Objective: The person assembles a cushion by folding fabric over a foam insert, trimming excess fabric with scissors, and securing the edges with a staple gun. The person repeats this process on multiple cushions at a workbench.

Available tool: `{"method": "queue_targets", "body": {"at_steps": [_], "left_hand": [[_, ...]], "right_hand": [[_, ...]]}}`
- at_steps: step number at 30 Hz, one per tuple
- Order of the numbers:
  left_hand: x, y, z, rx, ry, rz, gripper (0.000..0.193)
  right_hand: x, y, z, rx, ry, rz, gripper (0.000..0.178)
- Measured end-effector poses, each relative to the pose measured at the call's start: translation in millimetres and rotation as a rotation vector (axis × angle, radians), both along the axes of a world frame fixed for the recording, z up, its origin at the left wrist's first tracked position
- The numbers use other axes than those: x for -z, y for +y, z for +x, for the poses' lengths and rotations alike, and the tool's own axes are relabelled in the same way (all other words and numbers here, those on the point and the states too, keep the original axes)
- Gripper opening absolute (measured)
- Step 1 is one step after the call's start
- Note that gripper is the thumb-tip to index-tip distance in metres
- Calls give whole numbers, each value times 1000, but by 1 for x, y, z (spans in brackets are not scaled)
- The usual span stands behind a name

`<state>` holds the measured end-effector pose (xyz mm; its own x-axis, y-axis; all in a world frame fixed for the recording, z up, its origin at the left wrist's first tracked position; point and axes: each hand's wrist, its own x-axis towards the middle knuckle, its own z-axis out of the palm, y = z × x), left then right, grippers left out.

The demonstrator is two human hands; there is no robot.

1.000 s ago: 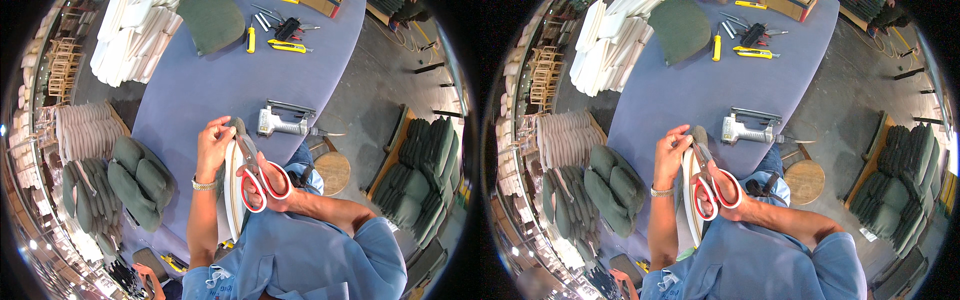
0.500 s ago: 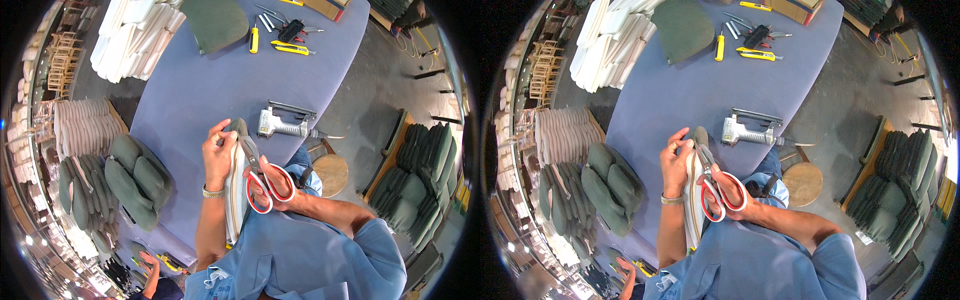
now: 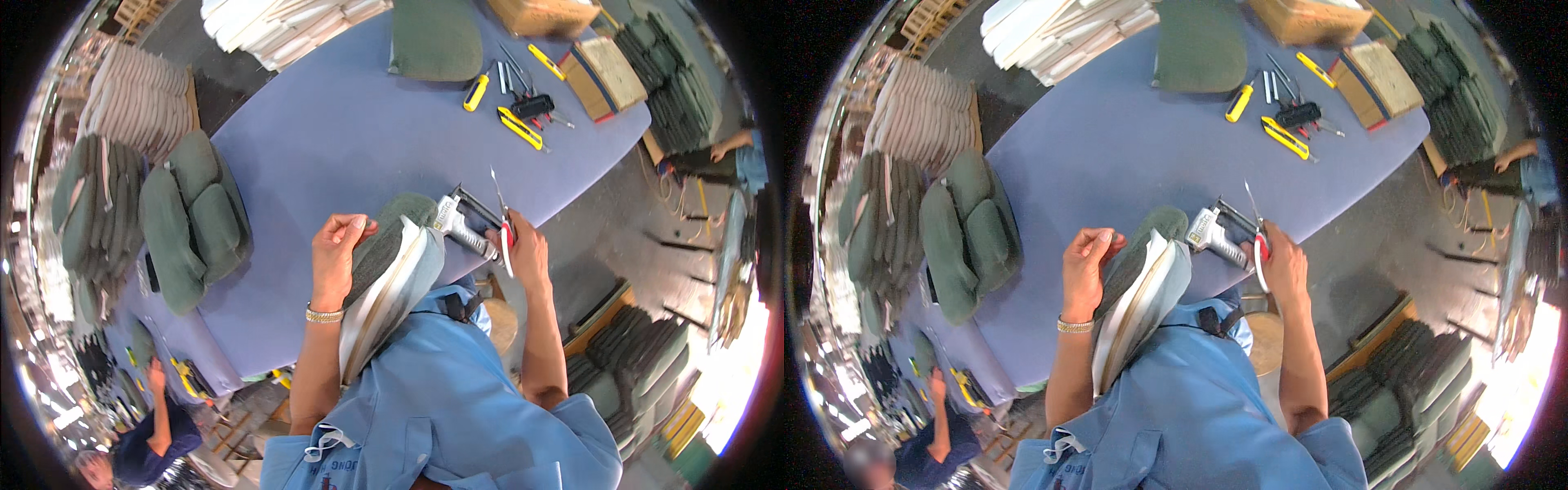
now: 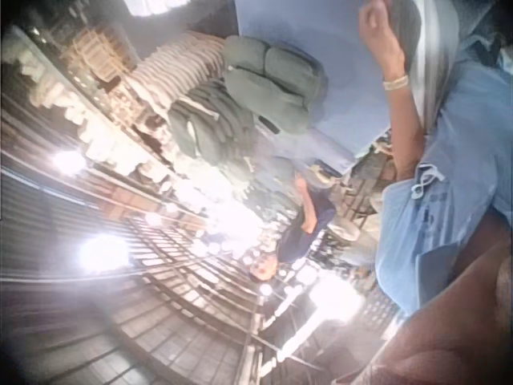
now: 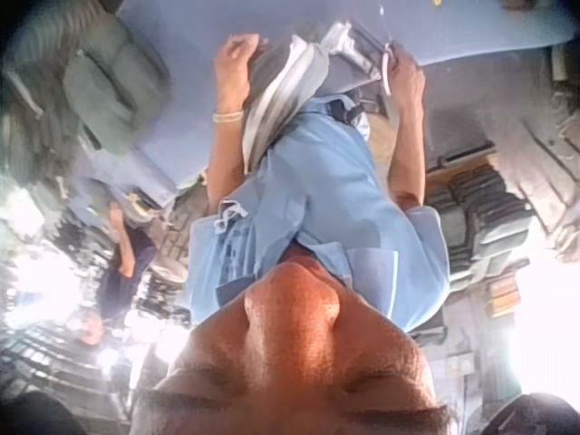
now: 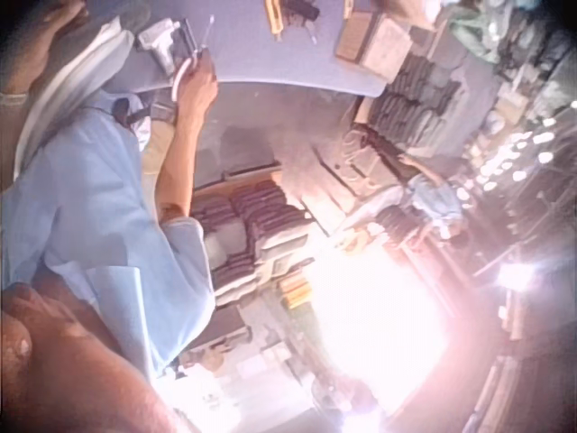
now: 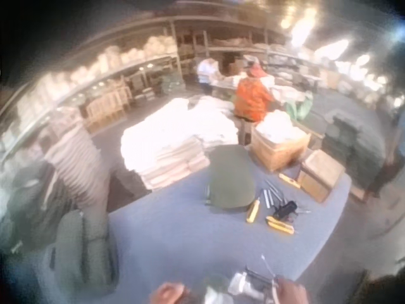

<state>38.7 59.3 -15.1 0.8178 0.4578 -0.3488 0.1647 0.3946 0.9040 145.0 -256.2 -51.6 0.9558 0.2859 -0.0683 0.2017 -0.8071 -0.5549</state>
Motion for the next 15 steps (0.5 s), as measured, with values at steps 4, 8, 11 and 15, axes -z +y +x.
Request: {"method": "queue_targets", "body": {"at_steps": [4, 8, 11, 15], "left_hand": [[-16, -1, -14, -12, -3, 85, 17], [-37, -13, -20, -10, -13, 176, 26], [-50, -38, -18, 19, -119, 112, 32], [-53, -73, 1, 184, -138, 39, 39]], "right_hand": [[34, -3, 60, -32, -105, -88, 53], [23, 9, 83, -206, -250, 18, 46], [-42, 47, 50, -291, 89, 456, 38], [-90, 82, 0, -562, 316, 539, 39]]}}
